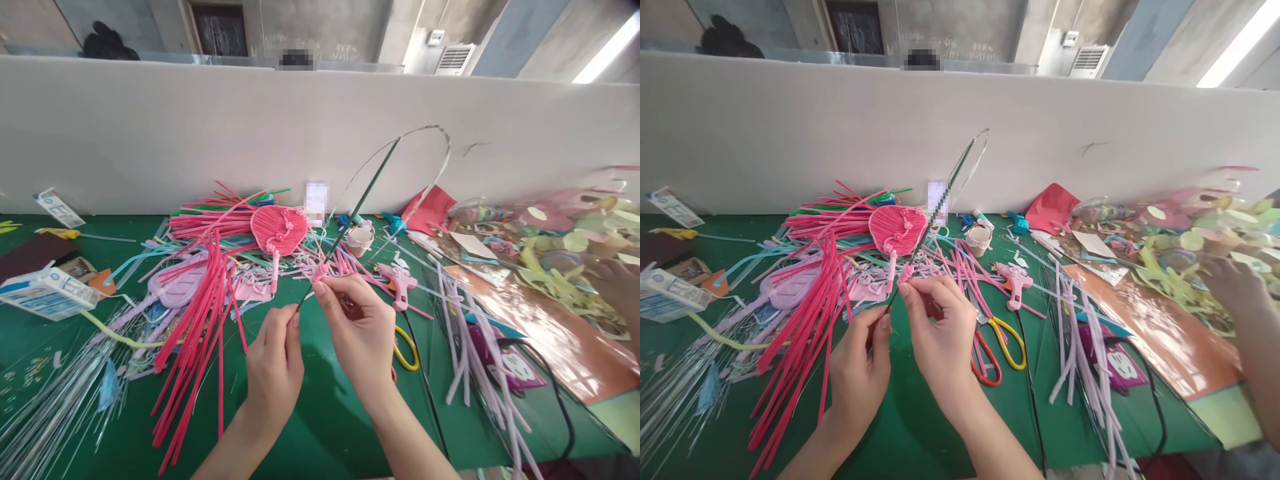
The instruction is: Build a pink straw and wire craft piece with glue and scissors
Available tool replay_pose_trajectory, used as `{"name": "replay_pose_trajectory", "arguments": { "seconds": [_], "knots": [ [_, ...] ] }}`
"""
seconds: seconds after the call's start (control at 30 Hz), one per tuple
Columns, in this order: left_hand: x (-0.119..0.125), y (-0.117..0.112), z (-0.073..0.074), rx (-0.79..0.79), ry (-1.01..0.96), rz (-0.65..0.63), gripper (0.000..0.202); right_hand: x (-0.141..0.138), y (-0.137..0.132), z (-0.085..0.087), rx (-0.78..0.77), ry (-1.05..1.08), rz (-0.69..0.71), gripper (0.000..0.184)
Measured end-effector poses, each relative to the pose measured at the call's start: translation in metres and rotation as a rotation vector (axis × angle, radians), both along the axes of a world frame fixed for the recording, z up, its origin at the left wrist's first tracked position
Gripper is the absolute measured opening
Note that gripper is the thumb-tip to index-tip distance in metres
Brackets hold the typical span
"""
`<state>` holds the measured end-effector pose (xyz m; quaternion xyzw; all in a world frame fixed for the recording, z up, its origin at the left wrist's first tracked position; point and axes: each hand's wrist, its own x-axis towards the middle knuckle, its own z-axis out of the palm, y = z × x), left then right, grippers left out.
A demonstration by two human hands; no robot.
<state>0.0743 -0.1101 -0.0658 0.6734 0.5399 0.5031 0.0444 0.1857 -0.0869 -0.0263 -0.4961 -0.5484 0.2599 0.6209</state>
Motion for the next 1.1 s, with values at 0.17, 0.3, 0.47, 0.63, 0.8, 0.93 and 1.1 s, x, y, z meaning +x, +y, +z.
{"name": "replay_pose_trajectory", "arguments": {
  "seconds": [0.17, 0.3, 0.47, 0.63, 0.8, 0.93, 1.1],
  "knots": [
    [0.004, -0.005, 0.004, -0.135, -0.126, -0.09, 0.012, -0.001, -0.001, -0.004, -0.042, 0.104, 0.014, 0.017],
    [0.005, -0.008, 0.011, -0.298, -0.255, -0.166, 0.009, -0.001, -0.001, -0.005, -0.124, 0.235, 0.082, 0.019],
    [0.006, -0.011, 0.011, -0.509, -0.526, -0.262, 0.017, -0.002, 0.0, -0.006, -0.14, 0.284, 0.112, 0.021],
    [0.001, -0.008, 0.018, -0.823, -1.11, -0.581, 0.025, 0.006, 0.002, -0.006, -0.166, 0.357, 0.224, 0.023],
    [-0.014, -0.001, 0.009, -1.156, -1.452, -1.149, 0.027, 0.012, 0.003, -0.001, -0.211, 0.384, 0.46, 0.026],
    [-0.013, 0.003, 0.001, -1.059, -1.294, -0.965, 0.024, 0.009, 0.008, -0.005, -0.207, 0.396, 0.399, 0.026],
    [0.001, 0.0, -0.004, -0.369, -0.469, -0.222, 0.023, 0.002, 0.015, -0.016, -0.121, 0.294, 0.086, 0.024]
  ]
}}
